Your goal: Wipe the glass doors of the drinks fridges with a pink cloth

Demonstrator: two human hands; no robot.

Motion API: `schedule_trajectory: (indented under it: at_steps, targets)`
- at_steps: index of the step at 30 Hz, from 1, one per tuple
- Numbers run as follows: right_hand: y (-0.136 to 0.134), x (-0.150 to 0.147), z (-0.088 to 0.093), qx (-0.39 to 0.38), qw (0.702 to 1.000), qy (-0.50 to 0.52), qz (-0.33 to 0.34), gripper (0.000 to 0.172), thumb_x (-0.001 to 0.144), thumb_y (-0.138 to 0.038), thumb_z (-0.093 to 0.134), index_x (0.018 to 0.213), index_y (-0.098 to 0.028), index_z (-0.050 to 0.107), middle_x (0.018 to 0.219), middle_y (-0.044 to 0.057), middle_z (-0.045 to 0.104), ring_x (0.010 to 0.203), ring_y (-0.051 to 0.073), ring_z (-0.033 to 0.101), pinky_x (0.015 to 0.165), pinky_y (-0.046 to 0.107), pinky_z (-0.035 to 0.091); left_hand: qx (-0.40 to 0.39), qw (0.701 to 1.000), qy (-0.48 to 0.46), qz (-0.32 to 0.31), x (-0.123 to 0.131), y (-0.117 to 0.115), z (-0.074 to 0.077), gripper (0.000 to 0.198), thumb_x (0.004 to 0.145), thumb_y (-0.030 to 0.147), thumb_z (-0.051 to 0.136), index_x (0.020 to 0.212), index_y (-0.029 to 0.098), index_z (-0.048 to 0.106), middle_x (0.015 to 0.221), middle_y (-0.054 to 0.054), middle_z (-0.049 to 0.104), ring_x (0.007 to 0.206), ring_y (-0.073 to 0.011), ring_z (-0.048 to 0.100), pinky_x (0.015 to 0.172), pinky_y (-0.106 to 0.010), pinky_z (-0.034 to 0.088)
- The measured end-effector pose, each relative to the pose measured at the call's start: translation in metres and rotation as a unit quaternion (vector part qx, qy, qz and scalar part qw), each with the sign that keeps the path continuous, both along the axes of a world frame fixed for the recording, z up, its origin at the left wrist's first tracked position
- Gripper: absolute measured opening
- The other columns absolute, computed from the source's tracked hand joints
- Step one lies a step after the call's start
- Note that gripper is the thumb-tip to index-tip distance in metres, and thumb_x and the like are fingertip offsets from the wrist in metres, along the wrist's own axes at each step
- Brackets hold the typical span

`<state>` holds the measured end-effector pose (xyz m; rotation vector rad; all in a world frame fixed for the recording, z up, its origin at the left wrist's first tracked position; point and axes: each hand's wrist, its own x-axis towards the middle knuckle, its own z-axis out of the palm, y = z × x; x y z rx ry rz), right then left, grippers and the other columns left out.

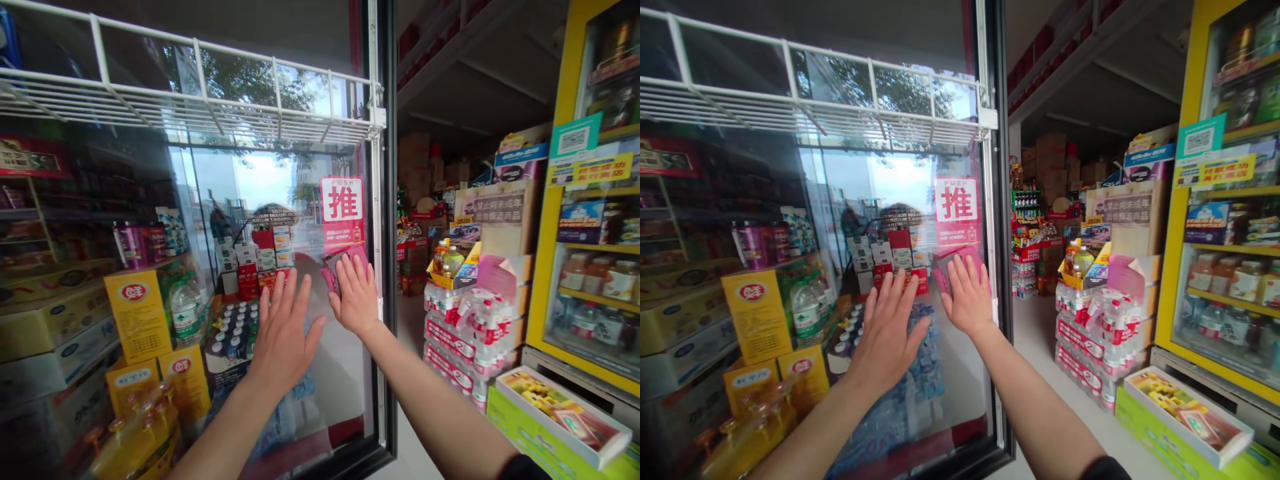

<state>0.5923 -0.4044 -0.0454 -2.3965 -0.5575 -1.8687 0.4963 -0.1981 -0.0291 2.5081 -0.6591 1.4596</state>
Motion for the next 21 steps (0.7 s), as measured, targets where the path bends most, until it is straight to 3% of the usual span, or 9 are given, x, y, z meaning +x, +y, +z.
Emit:
schedule_trajectory:
  at_steps: [5,8,11,15,21]
  targets:
    - [0.008,0.004,0.041,0.063,0.998,0.020,-0.022,0.080,0.107,-0.039,0.053,0.175,-0.008,0.027,0.183,0.022,0.028,0.174,0.035,0.011,0.138,0.064,0.014,-0.011,1.000,-0.012,0.007,0.000,0.015,0.009,0.075,0.110,0.046,0.050,0.176,0.022,0.026,0.185,-0.017,0.024,0.174,-0.0359,0.018,0.138,-0.067,0.022]
    - [0.016,0.008,0.075,0.106,0.994,-0.001,-0.032,0.080,0.108,-0.041,0.049,0.177,-0.008,0.023,0.183,0.020,0.027,0.174,0.036,0.013,0.138,0.064,0.016,-0.011,1.000,-0.021,0.013,-0.001,0.030,0.016,0.076,0.110,0.046,0.049,0.177,0.023,0.023,0.185,-0.016,0.024,0.174,-0.0367,0.018,0.137,-0.068,0.022]
    - [0.027,0.010,0.097,0.150,0.987,-0.026,-0.046,0.079,0.110,-0.043,0.044,0.177,-0.009,0.021,0.183,0.020,0.028,0.173,0.038,0.017,0.136,0.066,0.019,-0.016,0.999,-0.028,0.029,-0.003,0.051,0.023,0.076,0.110,0.048,0.048,0.177,0.021,0.024,0.185,-0.016,0.025,0.174,-0.0366,0.019,0.137,-0.068,0.021]
    - [0.043,0.010,0.106,0.175,0.981,-0.035,-0.075,0.080,0.110,-0.043,0.043,0.176,-0.004,0.022,0.183,0.023,0.027,0.171,0.041,0.019,0.134,0.068,0.024,-0.026,0.997,-0.032,0.058,-0.004,0.084,0.029,0.074,0.111,0.049,0.046,0.175,0.019,0.027,0.185,-0.017,0.025,0.173,-0.0372,0.019,0.137,-0.067,0.022]
    - [0.078,0.000,0.114,0.141,0.988,-0.028,-0.062,0.081,0.109,-0.042,0.044,0.177,-0.006,0.019,0.183,0.022,0.026,0.172,0.040,0.017,0.134,0.070,0.025,-0.053,0.995,-0.035,0.080,-0.008,0.124,0.028,0.075,0.110,0.049,0.045,0.176,0.017,0.027,0.184,-0.018,0.025,0.173,-0.0379,0.020,0.137,-0.067,0.021]
